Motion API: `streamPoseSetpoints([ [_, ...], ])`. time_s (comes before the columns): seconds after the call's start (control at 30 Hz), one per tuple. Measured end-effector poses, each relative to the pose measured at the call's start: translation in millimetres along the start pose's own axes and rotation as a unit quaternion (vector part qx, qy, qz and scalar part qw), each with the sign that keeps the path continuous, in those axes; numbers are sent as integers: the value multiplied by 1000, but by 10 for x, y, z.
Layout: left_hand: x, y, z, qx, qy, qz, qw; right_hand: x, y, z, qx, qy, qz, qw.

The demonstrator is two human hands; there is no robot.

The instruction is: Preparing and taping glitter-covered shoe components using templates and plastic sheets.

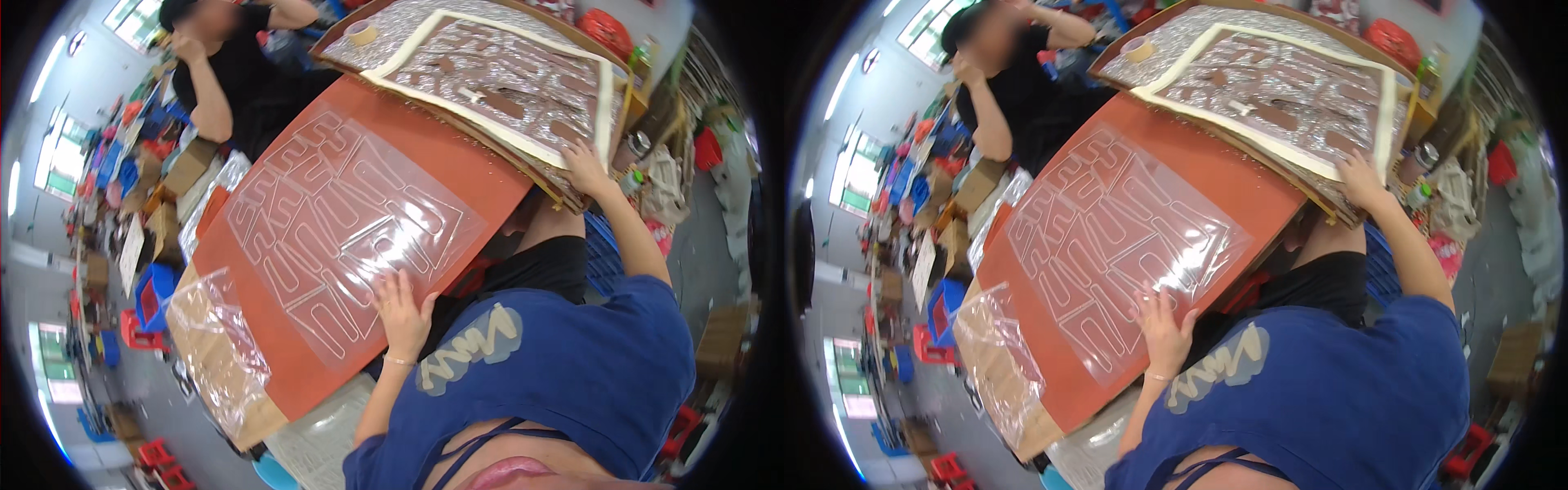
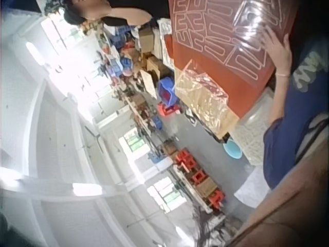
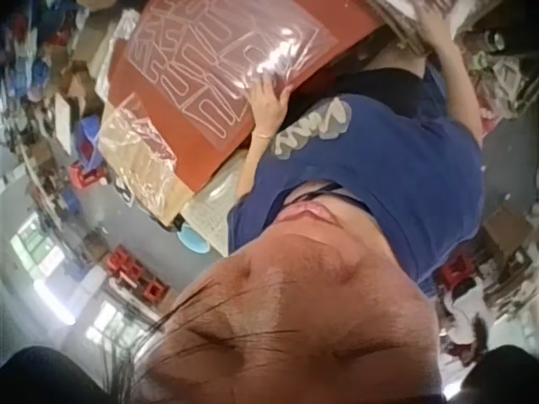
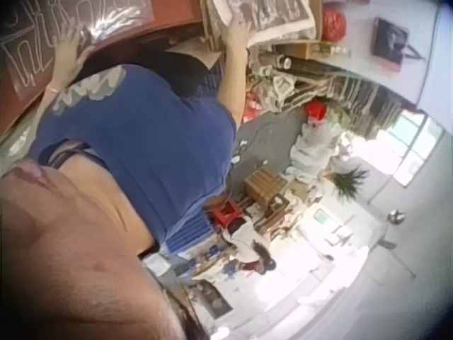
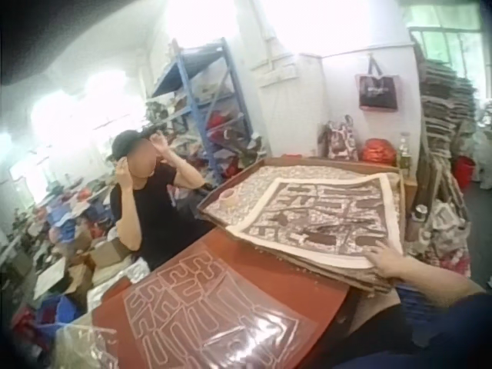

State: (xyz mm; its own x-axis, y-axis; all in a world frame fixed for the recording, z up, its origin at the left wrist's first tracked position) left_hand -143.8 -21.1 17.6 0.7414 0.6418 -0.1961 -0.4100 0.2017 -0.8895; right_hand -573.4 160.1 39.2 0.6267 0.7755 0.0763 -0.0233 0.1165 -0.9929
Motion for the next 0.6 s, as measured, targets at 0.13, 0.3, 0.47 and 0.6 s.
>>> streamPoseSetpoints([
  [0.13,-25,247,158,-82,-4,-39,996,80,-252,225,-41,7,-76,996],
  [0.3,31,407,346,-72,-33,-27,997,-126,-735,809,-134,17,74,988],
  [0.47,-191,330,548,-50,2,-10,999,-921,-1538,1475,-258,-46,430,864],
  [0.6,-518,113,669,73,33,0,997,-1200,-2373,1073,-387,18,530,754],
])
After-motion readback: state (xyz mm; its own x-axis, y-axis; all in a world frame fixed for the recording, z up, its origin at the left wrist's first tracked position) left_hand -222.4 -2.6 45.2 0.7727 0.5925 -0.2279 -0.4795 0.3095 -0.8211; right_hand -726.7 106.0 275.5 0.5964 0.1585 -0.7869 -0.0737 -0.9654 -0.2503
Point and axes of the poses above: each hand's wrist, its own x-axis away from the middle knuckle, its own y-axis out of the palm, z = x × y, the point moved 2 cm from there along -x, towards the middle knuckle, and after that the axes turned 6 degrees about -z, right-handed, at the moved point
